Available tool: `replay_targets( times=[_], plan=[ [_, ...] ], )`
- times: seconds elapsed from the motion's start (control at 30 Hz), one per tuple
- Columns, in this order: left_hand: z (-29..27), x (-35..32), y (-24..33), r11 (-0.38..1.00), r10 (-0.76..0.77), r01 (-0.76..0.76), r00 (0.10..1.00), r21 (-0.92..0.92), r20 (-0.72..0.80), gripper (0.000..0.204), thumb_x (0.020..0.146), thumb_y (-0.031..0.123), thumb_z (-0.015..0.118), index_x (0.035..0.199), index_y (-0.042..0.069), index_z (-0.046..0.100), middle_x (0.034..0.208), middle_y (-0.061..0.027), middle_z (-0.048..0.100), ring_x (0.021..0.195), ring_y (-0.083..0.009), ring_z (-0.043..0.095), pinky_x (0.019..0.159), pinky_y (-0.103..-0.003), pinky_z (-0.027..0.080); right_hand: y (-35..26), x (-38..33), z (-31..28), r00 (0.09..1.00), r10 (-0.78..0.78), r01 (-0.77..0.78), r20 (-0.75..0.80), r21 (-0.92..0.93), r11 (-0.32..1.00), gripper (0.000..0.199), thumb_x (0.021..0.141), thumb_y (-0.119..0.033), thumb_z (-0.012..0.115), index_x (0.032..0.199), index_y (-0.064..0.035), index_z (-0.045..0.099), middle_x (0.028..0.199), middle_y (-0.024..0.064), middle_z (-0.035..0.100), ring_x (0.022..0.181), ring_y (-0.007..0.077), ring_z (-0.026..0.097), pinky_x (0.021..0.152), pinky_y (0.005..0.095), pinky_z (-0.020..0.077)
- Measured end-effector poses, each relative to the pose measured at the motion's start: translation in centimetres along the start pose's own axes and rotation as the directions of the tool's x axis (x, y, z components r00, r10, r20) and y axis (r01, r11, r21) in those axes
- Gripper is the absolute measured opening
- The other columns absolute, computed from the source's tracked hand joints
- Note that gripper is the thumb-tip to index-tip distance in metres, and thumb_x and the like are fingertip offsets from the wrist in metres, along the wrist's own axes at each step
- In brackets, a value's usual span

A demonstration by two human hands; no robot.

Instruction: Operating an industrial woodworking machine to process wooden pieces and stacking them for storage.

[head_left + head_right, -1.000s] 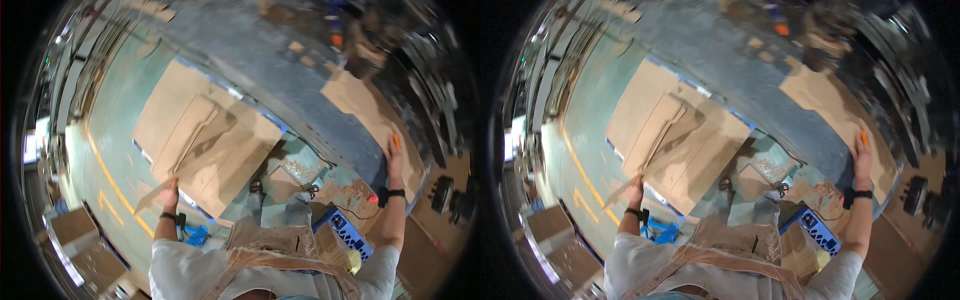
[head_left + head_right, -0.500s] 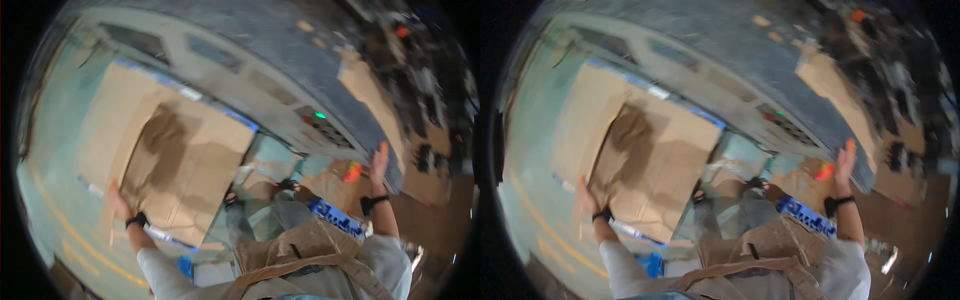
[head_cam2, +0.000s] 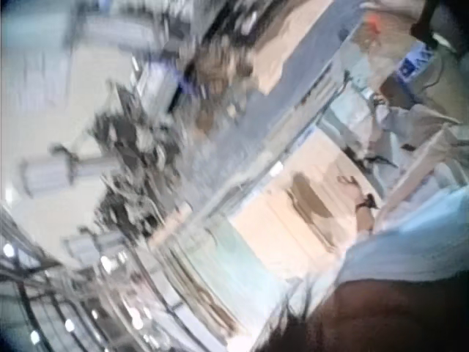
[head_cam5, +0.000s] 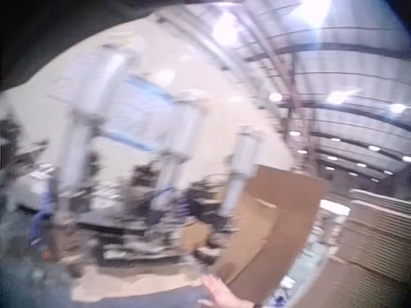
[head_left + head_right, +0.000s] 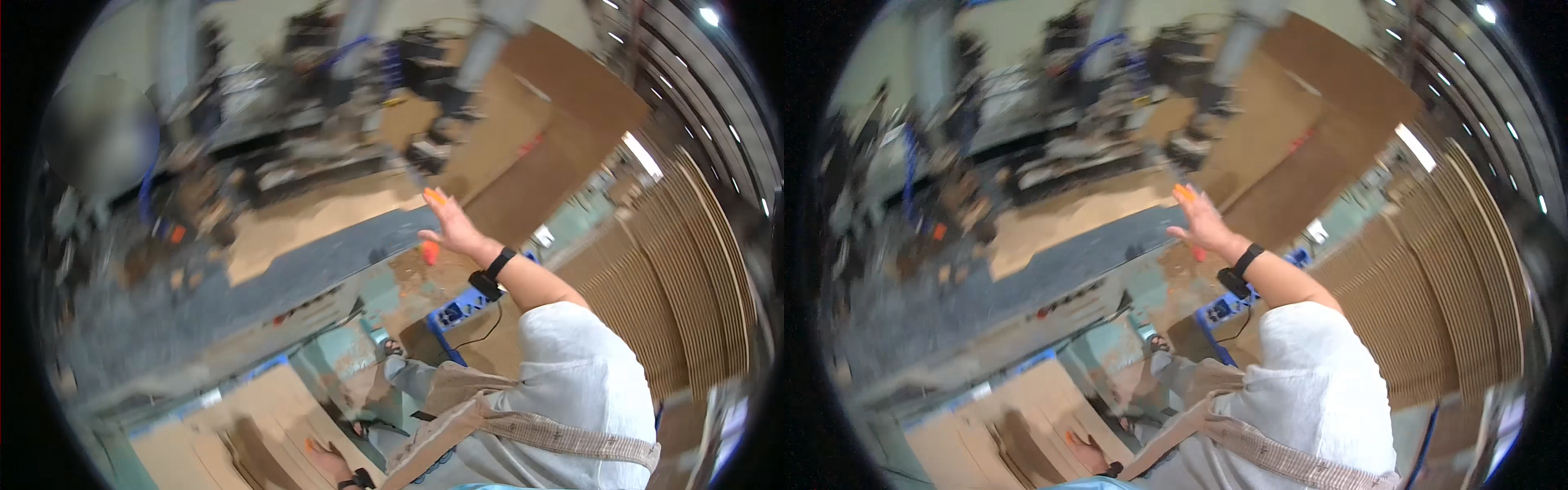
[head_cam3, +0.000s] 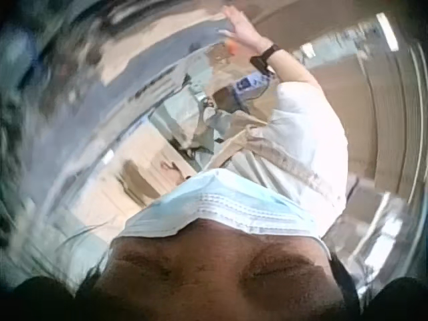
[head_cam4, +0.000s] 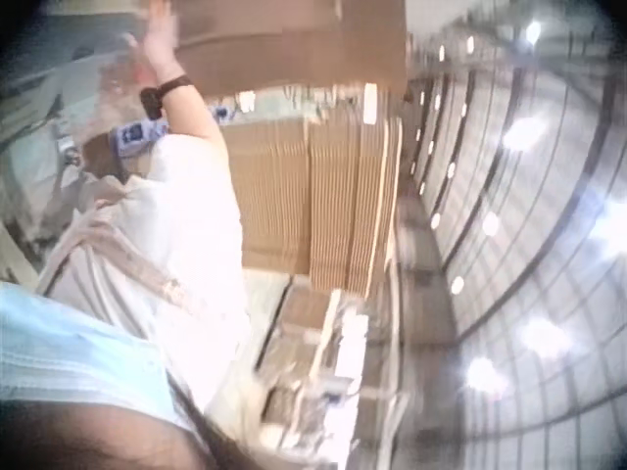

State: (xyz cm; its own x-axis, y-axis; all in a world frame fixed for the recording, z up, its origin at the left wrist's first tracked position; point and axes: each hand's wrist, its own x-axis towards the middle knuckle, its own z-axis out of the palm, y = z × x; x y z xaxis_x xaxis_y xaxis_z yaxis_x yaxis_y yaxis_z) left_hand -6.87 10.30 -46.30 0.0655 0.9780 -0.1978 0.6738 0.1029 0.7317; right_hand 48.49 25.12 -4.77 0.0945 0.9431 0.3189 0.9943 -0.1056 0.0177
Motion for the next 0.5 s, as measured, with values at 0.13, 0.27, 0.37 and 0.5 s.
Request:
replay_targets(
  times=[0.13,0.27,0.37,0.5],
  plan=[
    [-1.0,7.2,15.7,0.958,0.288,-0.288,0.958,-0.001,-0.009,0.070,0.085,0.012,0.058,0.145,0.005,0.024,0.141,-0.0237,0.036,0.126,-0.0407,0.038,0.104,-0.045,0.033,10.9,-9.3,-24.4,0.910,0.155,-0.349,-0.384,-0.509,0.786,0.084,0.065,-0.032,0.079,0.135,-0.0060,0.039,0.137,0.0186,0.042,0.133,0.0387,0.031,0.109,0.0545,0.0241],
    [-2.6,14.6,30.6,0.796,0.603,-0.606,0.793,0.010,0.083,0.070,0.083,0.010,0.062,0.143,0.003,0.027,0.139,-0.0240,0.037,0.126,-0.0401,0.038,0.103,-0.046,0.033,12.9,-27.9,-48.5,0.579,0.360,-0.785,-0.732,-0.619,0.004,0.094,0.069,-0.044,0.077,0.140,-0.0031,0.031,0.137,0.0176,0.044,0.133,0.0320,0.034,0.110,0.0561,0.0200],
    [-0.8,22.0,37.7,0.612,0.773,-0.782,0.623,0.115,0.123,0.070,0.080,0.007,0.065,0.142,0.002,0.030,0.141,-0.0247,0.033,0.127,-0.0409,0.037,0.105,-0.044,0.032,12.0,-39.1,-56.7,0.008,0.781,-0.793,-0.624,-0.480,-0.375,0.088,0.070,-0.061,0.070,0.131,-0.0030,0.045,0.127,0.0180,0.054,0.122,0.0332,0.048,0.108,0.0557,0.0237],
    [2.0,30.6,44.3,0.572,0.685,-0.711,0.688,0.410,0.238,0.077,0.079,0.033,0.069,0.141,0.006,0.034,0.143,-0.0217,0.033,0.132,-0.0394,0.030,0.105,-0.052,0.029,12.5,-42.1,-56.4,0.105,0.811,-0.910,-0.575,-0.385,-0.155,0.061,0.065,-0.049,0.078,0.107,-0.0065,0.065,0.097,0.0163,0.068,0.093,0.0324,0.064,0.081,0.0397,0.0503]
  ],
)
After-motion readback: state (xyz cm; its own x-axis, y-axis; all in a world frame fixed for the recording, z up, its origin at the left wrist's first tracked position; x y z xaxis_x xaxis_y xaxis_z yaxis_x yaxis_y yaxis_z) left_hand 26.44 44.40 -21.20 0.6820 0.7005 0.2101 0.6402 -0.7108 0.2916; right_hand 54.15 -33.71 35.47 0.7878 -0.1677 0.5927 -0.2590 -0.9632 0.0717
